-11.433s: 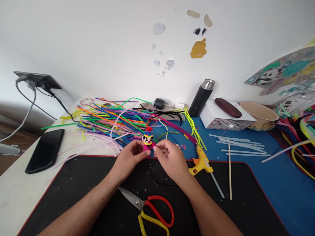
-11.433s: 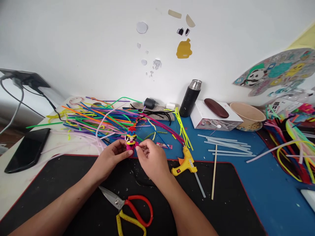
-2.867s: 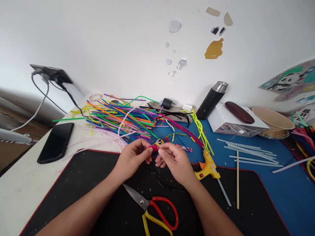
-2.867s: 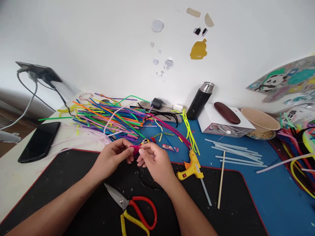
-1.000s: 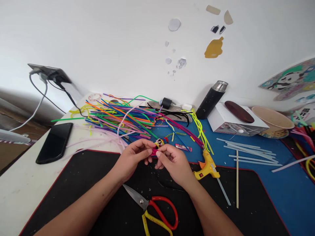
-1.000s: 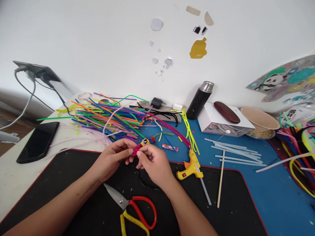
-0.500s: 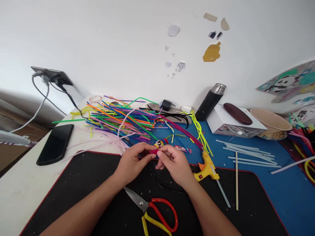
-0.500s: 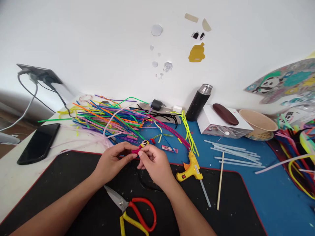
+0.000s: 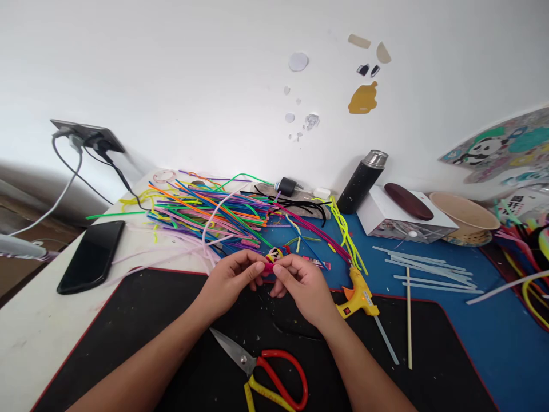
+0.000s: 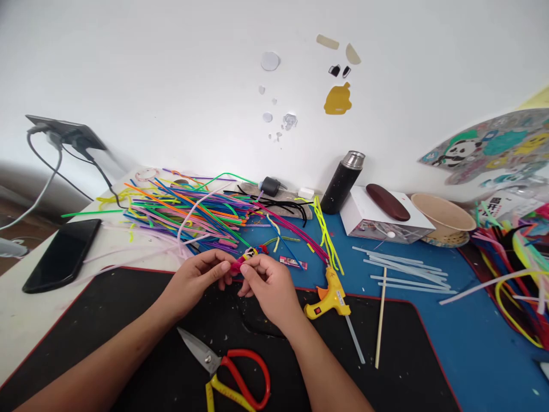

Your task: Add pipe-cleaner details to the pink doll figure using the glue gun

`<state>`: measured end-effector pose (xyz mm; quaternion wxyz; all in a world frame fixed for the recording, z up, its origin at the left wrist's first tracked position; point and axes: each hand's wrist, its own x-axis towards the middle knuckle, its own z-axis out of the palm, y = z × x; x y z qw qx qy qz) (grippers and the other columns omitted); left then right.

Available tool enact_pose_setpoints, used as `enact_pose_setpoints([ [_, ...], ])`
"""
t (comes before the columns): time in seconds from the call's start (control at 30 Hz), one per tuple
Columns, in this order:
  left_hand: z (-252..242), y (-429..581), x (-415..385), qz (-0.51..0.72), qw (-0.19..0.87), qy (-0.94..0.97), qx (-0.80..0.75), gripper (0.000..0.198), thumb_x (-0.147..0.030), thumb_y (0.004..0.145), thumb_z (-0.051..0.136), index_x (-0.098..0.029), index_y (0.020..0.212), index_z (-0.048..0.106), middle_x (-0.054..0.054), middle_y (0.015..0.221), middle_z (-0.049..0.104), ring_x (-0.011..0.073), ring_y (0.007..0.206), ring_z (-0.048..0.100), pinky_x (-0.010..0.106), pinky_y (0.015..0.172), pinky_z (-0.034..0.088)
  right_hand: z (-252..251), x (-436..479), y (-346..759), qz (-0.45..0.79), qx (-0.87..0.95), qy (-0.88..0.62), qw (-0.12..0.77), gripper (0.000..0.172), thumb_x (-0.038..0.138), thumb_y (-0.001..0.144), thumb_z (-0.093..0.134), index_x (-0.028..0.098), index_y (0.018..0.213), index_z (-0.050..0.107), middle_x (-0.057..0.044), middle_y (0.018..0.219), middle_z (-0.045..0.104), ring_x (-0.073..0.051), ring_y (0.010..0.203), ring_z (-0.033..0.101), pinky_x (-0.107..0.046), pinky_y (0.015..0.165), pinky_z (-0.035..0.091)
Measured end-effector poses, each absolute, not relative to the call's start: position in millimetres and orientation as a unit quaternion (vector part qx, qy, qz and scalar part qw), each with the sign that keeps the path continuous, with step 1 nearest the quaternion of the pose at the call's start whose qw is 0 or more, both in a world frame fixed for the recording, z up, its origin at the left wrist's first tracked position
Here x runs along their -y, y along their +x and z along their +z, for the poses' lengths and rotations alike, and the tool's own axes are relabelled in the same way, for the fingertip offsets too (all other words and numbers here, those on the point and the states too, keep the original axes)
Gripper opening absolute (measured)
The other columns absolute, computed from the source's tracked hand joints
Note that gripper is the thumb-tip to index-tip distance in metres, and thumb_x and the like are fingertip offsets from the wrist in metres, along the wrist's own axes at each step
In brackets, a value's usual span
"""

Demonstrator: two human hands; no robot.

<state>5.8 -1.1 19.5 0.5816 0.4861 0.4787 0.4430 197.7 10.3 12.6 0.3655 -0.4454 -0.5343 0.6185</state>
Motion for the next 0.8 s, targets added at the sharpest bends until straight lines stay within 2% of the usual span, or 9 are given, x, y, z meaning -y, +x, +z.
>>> enact_pose_setpoints([
  [0.07,19.9,5.1,-0.1,0.442,0.582,0.481,-0.484,0.036,-0.053,0.084,0.078,-0.018,0.088,0.075,0.001,0.071,0.068,0.0161,0.063,0.061,0.027,0.058,0.050,11.2,-9.9,197.0,0.619,0.535,-0.444,0.365,0.033,0.053,0.092,0.069,0.020,0.090,0.066,0.003,0.061,0.066,-0.016,0.057,0.070,-0.026,0.057,0.055],
  [0.23,19.0,5.6,1.0,0.422,0.595,0.476,-0.492,0.037,-0.053,0.082,0.080,-0.017,0.083,0.073,0.002,0.072,0.070,0.0146,0.061,0.060,0.026,0.058,0.050,10.5,-8.9,195.3,0.623,0.533,-0.443,0.362,0.032,0.052,0.092,0.070,0.020,0.091,0.067,0.003,0.061,0.066,-0.015,0.057,0.069,-0.025,0.057,0.055],
  [0.47,21.5,5.4,1.0,0.471,0.559,0.466,-0.499,0.034,-0.051,0.082,0.081,-0.018,0.080,0.074,0.001,0.068,0.068,0.0151,0.062,0.060,0.026,0.058,0.050,15.5,-12.0,197.8,0.628,0.527,-0.435,0.372,0.042,0.059,0.094,0.065,0.018,0.103,0.069,0.000,0.067,0.070,-0.017,0.058,0.071,-0.026,0.054,0.054],
  [0.8,17.7,6.9,1.9,0.459,0.572,0.467,-0.494,0.034,-0.051,0.082,0.082,-0.018,0.082,0.074,0.001,0.071,0.068,0.0147,0.063,0.060,0.025,0.059,0.050,11.5,-10.4,195.5,0.632,0.527,-0.439,0.361,0.038,0.057,0.093,0.068,0.019,0.091,0.066,0.001,0.064,0.068,-0.015,0.057,0.069,-0.025,0.055,0.054],
])
